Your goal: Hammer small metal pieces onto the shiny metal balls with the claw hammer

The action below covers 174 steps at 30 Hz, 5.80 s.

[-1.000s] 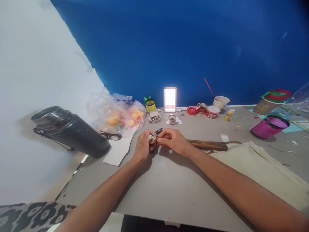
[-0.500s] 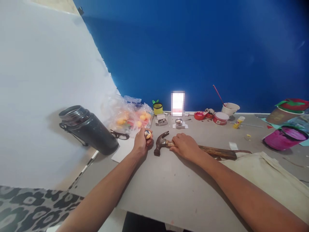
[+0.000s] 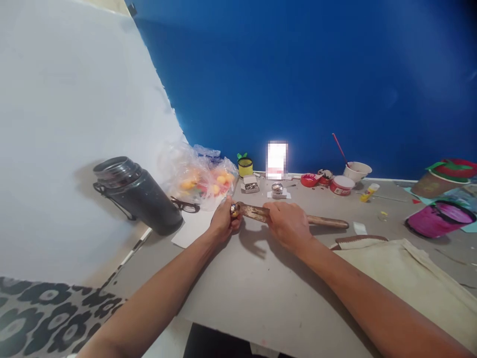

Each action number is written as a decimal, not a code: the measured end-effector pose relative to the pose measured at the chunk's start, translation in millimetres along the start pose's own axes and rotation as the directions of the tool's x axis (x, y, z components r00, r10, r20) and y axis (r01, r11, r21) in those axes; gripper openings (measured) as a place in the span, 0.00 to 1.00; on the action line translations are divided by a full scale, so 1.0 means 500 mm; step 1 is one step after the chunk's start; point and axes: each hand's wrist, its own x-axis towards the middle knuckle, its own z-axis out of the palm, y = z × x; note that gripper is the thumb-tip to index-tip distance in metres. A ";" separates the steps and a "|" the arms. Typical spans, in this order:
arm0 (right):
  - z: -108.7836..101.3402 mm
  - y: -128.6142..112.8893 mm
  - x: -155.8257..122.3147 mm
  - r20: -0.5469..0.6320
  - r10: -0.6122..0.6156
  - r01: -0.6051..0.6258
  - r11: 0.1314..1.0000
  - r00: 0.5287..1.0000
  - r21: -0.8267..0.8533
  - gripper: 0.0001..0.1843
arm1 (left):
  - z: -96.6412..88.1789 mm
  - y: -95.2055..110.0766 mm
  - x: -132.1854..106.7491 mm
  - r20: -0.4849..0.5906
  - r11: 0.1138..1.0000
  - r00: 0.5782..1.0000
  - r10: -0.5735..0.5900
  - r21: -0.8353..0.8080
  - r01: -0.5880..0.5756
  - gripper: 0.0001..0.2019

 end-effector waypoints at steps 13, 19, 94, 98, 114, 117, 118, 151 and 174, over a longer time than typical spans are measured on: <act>-0.032 -0.010 0.010 0.104 0.018 -0.016 1.000 0.994 -0.016 0.16 | 0.007 0.007 -0.008 0.047 0.990 0.991 -0.127 -0.062 0.130 0.26; -0.049 -0.015 0.017 0.181 0.098 -0.095 0.995 0.979 -0.024 0.18 | 0.015 0.005 -0.012 -0.001 0.991 0.991 -0.135 -0.026 0.135 0.27; 0.019 -0.009 0.001 0.553 -0.082 -0.066 0.968 0.829 0.242 0.11 | 0.093 0.105 0.261 0.364 -0.232 0.927 0.084 0.912 -0.337 0.12; 0.017 -0.010 0.003 0.559 -0.087 -0.061 0.969 0.825 0.241 0.10 | 0.092 0.112 0.253 0.359 -0.213 0.927 0.113 0.920 -0.330 0.12; 0.022 -0.010 0.000 0.552 -0.087 -0.060 0.968 0.829 0.243 0.10 | 0.078 0.114 0.258 0.325 0.051 0.919 0.225 0.938 -0.344 0.10; 0.026 -0.008 -0.001 0.537 -0.092 -0.065 0.962 0.838 0.266 0.10 | 0.082 0.121 0.241 0.341 0.113 0.903 0.260 0.918 -0.380 0.08; 0.027 -0.007 -0.001 0.533 -0.087 -0.083 0.954 0.842 0.287 0.10 | 0.084 0.124 0.229 0.352 0.136 0.896 0.271 0.907 -0.398 0.07; -0.001 0.016 0.028 0.724 0.157 -0.710 -0.140 0.672 0.690 0.15 | 0.055 -0.001 -0.067 0.617 0.027 0.674 0.406 0.729 -0.683 0.10; 0.002 0.035 0.026 0.682 0.024 -0.605 -0.440 0.731 0.664 0.21 | 0.038 0.031 -0.066 0.369 0.998 0.927 -0.064 0.045 0.051 0.19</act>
